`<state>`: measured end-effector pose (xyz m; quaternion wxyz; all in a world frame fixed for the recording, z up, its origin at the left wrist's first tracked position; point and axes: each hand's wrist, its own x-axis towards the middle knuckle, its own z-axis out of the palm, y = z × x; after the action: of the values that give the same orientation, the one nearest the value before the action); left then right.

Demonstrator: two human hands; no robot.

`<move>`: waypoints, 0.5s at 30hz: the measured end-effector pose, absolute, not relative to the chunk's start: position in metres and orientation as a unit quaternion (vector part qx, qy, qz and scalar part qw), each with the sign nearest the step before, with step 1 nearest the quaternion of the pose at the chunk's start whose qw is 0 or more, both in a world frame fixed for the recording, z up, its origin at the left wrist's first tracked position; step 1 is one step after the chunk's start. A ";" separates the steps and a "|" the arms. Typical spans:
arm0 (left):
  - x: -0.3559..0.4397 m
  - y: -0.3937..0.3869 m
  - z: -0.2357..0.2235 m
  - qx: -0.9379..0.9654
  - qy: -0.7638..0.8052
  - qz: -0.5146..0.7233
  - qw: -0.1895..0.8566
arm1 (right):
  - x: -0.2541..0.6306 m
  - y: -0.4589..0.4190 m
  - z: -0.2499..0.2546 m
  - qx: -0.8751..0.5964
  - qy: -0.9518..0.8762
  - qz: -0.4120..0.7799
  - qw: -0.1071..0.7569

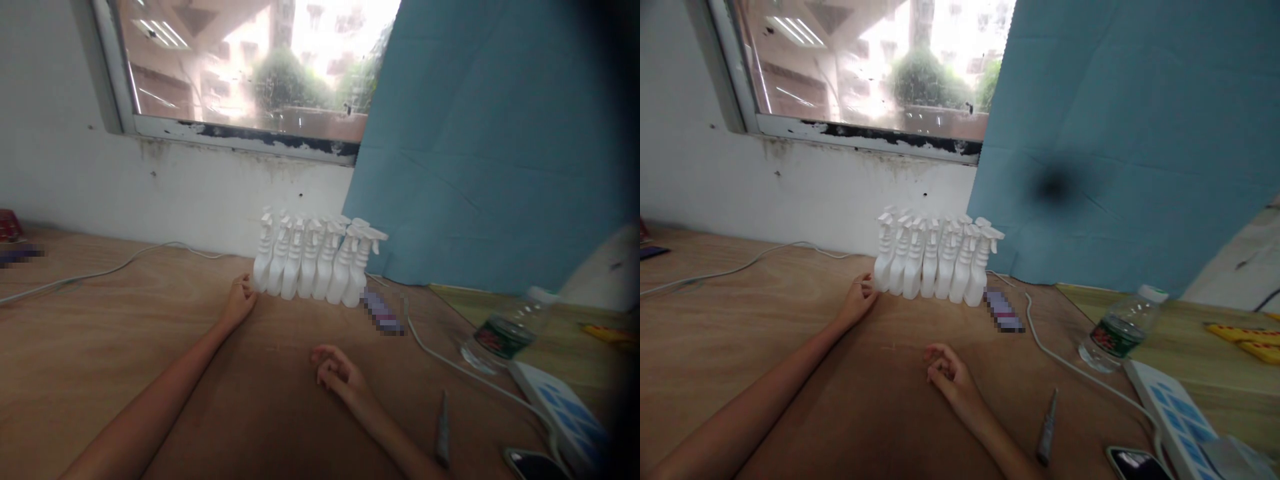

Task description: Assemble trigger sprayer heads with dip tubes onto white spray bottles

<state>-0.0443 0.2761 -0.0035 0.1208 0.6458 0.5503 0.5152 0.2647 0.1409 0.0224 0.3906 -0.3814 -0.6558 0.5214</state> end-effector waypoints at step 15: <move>-0.035 0.248 -0.004 0.773 0.565 0.289 0.008 | 0.266 0.145 0.020 -0.383 -0.629 0.555 0.386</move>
<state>-0.0353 0.2482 -0.0042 0.0077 0.7730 0.5648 0.2888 0.2657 0.1453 0.0198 0.3863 -0.3835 -0.6289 0.5552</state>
